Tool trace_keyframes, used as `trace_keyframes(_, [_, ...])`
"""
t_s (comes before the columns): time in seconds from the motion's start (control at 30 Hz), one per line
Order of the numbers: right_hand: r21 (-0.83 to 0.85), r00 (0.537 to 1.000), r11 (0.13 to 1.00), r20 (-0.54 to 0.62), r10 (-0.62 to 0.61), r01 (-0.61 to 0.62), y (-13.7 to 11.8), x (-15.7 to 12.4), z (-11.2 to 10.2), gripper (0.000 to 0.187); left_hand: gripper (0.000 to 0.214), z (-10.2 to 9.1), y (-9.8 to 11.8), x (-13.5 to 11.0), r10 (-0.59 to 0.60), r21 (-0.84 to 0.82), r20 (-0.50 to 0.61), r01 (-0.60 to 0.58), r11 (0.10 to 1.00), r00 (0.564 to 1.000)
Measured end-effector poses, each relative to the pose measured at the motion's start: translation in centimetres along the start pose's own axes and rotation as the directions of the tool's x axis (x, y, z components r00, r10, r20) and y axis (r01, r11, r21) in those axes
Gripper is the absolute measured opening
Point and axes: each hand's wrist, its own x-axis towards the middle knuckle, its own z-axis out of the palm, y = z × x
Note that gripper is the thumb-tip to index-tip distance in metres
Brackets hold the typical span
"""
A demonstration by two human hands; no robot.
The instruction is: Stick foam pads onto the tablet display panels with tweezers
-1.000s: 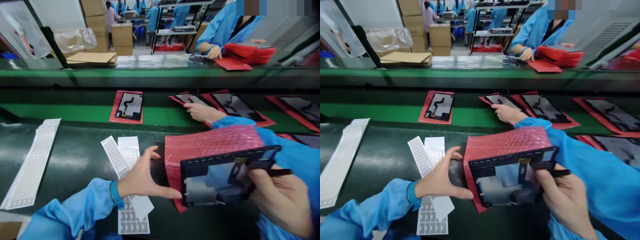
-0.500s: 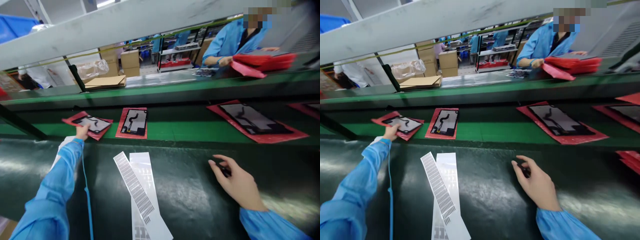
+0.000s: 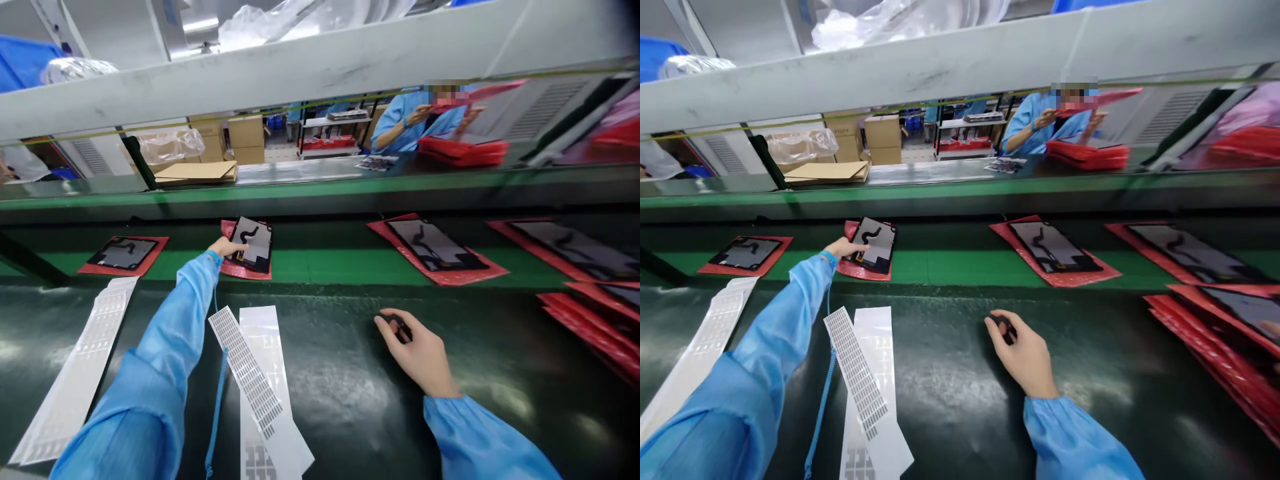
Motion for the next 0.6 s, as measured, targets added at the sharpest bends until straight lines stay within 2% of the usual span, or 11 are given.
trace_keyframes(0.1, [0.093, 0.987, 0.993, -0.149, -0.064, 0.079, -3.8, -0.2, -2.0, 0.037, 0.032, -2.8, 4.0, -2.0, 0.141, 0.102, 0.046, -0.145, 0.984, 0.989])
trace_keyframes(0.23, [-0.035, 0.899, 0.918, -0.194, -0.393, 0.394, -11.3, 0.5, -6.1, 0.026, 0.049, -3.6, 10.1, -8.1, 0.345, 0.216, 0.157, -0.373, 0.902, 0.926])
trace_keyframes(0.27, [-0.08, 0.881, 0.899, -0.181, -0.438, 0.43, -13.0, 0.9, -7.1, 0.031, 0.045, -3.2, 11.7, -10.2, 0.481, 0.28, 0.266, -0.545, 0.791, 0.835])
trace_keyframes(0.33, [-0.033, 0.873, 0.874, -0.04, -0.486, 0.485, -15.5, 1.5, -8.5, 0.043, 0.038, -2.1, 14.3, -14.2, 0.661, 0.222, 0.492, -0.816, 0.533, 0.566])
trace_keyframes(0.37, [0.043, 0.874, 0.88, 0.103, -0.474, 0.472, -16.0, 1.5, -8.9, 0.045, 0.034, -1.5, 15.1, -15.9, 0.72, 0.135, 0.554, -0.899, 0.417, 0.418])
trace_keyframes(0.4, [0.13, 0.86, 0.901, 0.269, -0.434, 0.414, -16.1, 1.3, -9.0, 0.045, 0.03, -0.9, 15.3, -17.2, 0.759, 0.065, 0.576, -0.943, 0.327, 0.303])
trace_keyframes(0.43, [0.193, 0.825, 0.93, 0.429, -0.367, 0.313, -15.6, 1.0, -9.0, 0.045, 0.024, -0.3, 14.9, -18.1, 0.799, 0.035, 0.551, -0.963, 0.266, 0.24])
trace_keyframes(0.47, [0.215, 0.784, 0.958, 0.555, -0.278, 0.188, -14.6, 0.5, -8.7, 0.046, 0.017, 0.3, 13.8, -18.6, 0.84, 0.055, 0.489, -0.97, 0.238, 0.234])
trace_keyframes(0.5, [0.2, 0.755, 0.978, 0.63, -0.179, 0.065, -13.3, 0.0, -8.3, 0.05, 0.011, 0.9, 12.0, -18.7, 0.873, 0.11, 0.407, -0.963, 0.245, 0.269])
trace_keyframes(0.57, [0.113, 0.782, 0.99, 0.623, -0.008, -0.08, -9.7, -1.0, -7.2, 0.056, 0.016, 2.0, 6.7, -18.1, 0.887, 0.228, 0.227, -0.907, 0.354, 0.403])
trace_keyframes(0.6, [0.046, 0.821, 0.995, 0.569, 0.05, -0.093, -7.8, -1.4, -6.8, 0.058, 0.022, 2.5, 3.6, -17.7, 0.861, 0.233, 0.219, -0.881, 0.411, 0.459])
